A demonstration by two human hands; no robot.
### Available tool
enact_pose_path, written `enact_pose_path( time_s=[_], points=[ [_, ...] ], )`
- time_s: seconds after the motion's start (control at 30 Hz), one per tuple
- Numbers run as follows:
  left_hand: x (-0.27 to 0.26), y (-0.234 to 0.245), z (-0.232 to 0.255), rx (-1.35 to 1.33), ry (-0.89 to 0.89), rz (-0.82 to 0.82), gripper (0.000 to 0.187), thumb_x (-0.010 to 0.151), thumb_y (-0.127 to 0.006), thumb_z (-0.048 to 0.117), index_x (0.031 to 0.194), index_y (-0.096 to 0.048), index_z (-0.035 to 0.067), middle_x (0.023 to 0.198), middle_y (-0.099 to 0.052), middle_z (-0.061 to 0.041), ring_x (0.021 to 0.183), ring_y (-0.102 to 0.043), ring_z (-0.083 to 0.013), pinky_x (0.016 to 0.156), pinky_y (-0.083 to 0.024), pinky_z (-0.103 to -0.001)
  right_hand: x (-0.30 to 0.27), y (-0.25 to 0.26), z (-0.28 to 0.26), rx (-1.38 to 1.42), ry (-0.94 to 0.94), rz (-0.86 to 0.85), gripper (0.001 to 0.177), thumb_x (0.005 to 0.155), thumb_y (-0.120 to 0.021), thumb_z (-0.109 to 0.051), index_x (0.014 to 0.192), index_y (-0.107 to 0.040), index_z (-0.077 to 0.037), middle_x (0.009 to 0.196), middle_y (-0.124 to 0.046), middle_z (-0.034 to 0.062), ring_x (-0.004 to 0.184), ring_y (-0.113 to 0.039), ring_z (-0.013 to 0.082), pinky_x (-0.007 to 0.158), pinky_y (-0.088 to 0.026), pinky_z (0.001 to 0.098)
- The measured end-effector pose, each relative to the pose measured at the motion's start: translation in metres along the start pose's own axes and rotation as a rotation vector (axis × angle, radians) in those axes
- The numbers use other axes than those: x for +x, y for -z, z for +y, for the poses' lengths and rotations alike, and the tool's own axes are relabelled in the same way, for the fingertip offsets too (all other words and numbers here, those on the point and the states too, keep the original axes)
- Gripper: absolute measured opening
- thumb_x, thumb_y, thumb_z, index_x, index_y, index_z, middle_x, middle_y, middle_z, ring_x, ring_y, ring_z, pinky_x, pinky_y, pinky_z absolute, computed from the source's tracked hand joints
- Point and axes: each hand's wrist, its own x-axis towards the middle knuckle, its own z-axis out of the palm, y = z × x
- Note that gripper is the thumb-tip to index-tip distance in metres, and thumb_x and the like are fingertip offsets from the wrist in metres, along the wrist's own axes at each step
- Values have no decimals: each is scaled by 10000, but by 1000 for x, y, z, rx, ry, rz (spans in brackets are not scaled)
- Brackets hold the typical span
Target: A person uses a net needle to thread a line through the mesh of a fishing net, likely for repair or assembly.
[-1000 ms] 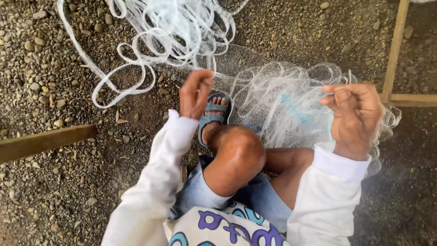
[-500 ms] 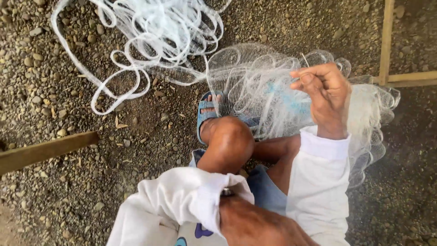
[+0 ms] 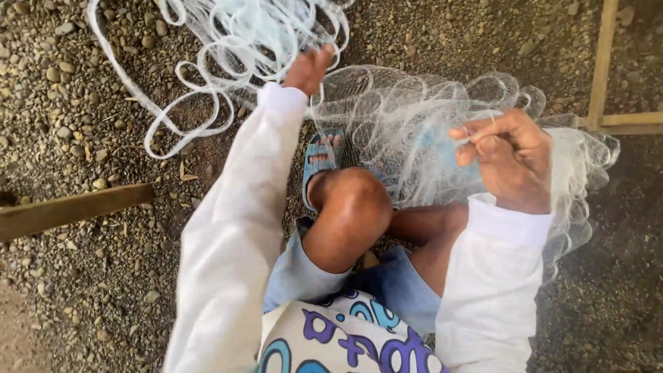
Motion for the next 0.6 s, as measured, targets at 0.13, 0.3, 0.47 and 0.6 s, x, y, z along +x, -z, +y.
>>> enact_pose_path(
  time_s=[0.13, 0.3, 0.47, 0.6],
  points=[
    [37, -37, -68, 331, 161, -195, 796, 806, -172, 622, 1177, -387, -49, 1158, -477, -280, 1020, -518, -376, 811, -437, -473, -1, 1, -3, 16, -19, -17, 130, 858, -564, -168, 870, -529, -44, 962, -610, 178, 575, -585, 116, 591, -535, 225],
    [61, -57, -98, 269, 316, -334, 555, 858, -325, 594, 537, -250, 148, 510, -326, -33, 447, -273, -172, 507, -216, -336, 2, 5, -7, 101, 48, -202, 90, 867, -564, -164, 916, -571, -89, 696, -626, 85, 657, -656, 103, 690, -596, 211],
    [10, -10, -16, -249, 259, -294, 274, 874, -407, 41, 1099, -556, -4, 1253, -505, -152, 517, -557, -24, 442, -486, -111, -4, 14, -8, 11, -131, 163, 114, 867, -589, -193, 835, -552, -91, 880, -627, 109, 567, -612, 94, 566, -548, 213],
    [-6, 28, 13, -787, 29, -179, 316, 813, -429, 111, 500, -398, 84, 1085, -536, -200, 593, -499, -102, 525, -451, -214, 12, 23, -2, 191, -97, 157, 47, 915, -551, -121, 930, -548, -77, 1032, -615, 137, 711, -647, 83, 666, -584, 205]
  ],
)
